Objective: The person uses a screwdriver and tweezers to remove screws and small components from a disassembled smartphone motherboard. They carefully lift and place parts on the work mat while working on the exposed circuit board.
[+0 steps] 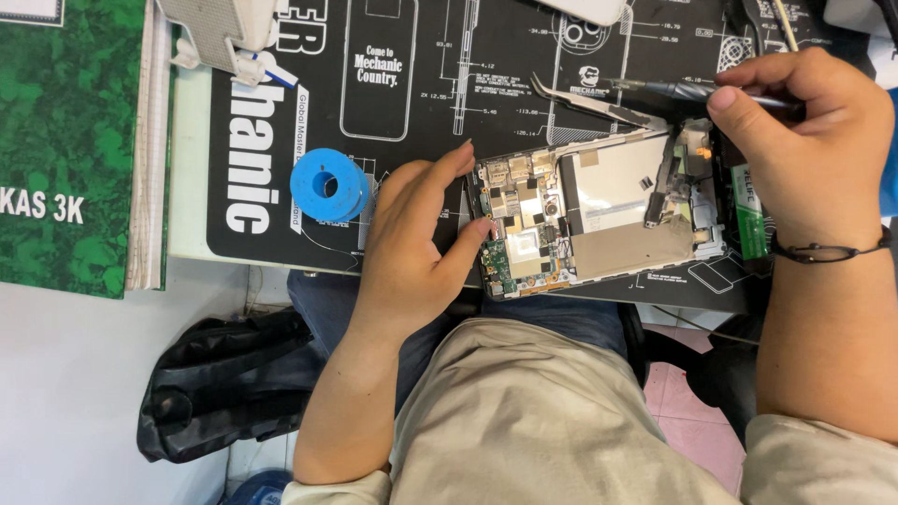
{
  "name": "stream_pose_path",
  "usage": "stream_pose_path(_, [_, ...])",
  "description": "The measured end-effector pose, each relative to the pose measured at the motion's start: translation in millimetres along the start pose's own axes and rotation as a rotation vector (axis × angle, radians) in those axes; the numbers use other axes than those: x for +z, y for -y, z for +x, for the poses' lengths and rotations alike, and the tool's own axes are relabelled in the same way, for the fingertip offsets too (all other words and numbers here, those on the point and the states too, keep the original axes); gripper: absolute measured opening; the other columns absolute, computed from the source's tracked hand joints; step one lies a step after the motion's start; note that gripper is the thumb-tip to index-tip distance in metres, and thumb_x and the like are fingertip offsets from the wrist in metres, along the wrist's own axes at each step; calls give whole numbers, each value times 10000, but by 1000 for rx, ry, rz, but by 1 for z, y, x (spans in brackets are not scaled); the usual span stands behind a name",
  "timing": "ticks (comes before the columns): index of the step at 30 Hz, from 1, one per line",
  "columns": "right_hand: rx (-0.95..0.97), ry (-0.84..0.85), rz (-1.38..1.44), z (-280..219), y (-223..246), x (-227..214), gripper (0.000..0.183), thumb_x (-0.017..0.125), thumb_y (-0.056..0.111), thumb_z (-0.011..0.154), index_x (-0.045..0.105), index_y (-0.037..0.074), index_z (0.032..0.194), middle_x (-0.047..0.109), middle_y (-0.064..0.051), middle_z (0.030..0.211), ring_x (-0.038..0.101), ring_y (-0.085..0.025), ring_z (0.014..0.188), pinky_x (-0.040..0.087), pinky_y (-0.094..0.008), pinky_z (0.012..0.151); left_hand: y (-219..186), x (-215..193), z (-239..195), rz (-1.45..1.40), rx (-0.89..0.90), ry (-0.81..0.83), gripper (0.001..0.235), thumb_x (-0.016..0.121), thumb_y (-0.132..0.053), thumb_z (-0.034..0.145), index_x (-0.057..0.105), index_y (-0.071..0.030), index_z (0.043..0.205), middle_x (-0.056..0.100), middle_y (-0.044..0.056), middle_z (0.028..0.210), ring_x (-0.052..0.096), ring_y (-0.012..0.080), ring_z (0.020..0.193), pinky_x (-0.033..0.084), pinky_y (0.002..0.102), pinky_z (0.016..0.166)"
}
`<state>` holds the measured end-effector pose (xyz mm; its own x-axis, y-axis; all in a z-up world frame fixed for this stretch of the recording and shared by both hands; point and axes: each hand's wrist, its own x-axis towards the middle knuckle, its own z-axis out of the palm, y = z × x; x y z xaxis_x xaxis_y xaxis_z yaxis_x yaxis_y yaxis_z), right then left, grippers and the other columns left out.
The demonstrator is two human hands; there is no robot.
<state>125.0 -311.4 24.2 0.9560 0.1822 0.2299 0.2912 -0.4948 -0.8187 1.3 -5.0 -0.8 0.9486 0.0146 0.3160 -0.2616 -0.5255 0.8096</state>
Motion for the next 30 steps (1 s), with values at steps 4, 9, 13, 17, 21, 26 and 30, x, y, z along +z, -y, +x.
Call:
stream_pose_path(4, [5,16,31,-1,-4,0,114,774,27,1035,694,-7,1110,690,-9,1005,630,-35,896,510,-166,830,-1,0,0,13,-3,1,634,798,-77,881,536,-41,1457,685,105,1328,576,275,1288,441,395,1130])
stream_pose_path(9, [59,2,8,-2,-1,1,157,764,55,1026,690,19,1159,688,-2,1025,633,-41,914,518,-180,834,0,1,0,31,-7,7,651,821,-103,869,537,-36,1451,680,116,1327,566,290,1282,444,400,1115])
stream_pose_path(13, [55,4,-16,-4,2,2,148,774,68,1068,690,14,1177,685,-15,986,633,-41,851,515,-175,788,-1,1,-1,30,-4,9,646,824,-115,880,540,-42,1456,680,110,1336,571,282,1288,456,394,1115])
stream_pose_path(17, [49,3,-38,-6,-5,0,139,771,73,1077,686,4,1163,689,-20,1000,643,-48,866,526,-183,795,0,2,-1,47,-2,15,646,830,-123,883,543,-42,1456,680,109,1343,570,284,1294,459,394,1110])
stream_pose_path(21, [30,9,-29,-8,-16,-4,136,774,56,1092,690,-10,1176,701,-43,1038,656,-64,918,535,-188,835,1,2,-2,44,10,5,640,828,-121,887,544,-42,1455,679,106,1345,570,282,1301,461,402,1115])
stream_pose_path(26, [-186,161,-288,-9,8,-19,172,767,73,1073,677,-47,1157,693,-146,1035,671,-160,868,540,-249,779,0,0,-1,38,13,3,626,831,-139,899,562,-57,1458,676,91,1312,579,280,1300,479,401,1110])
stream_pose_path(30, [-486,430,-464,-22,62,-31,220,825,130,870,688,16,1000,690,-138,921,678,-219,786,538,-306,698,1,-2,-2,45,78,13,684,885,-222,832,575,-56,1419,647,105,1375,556,312,1303,465,421,1125])
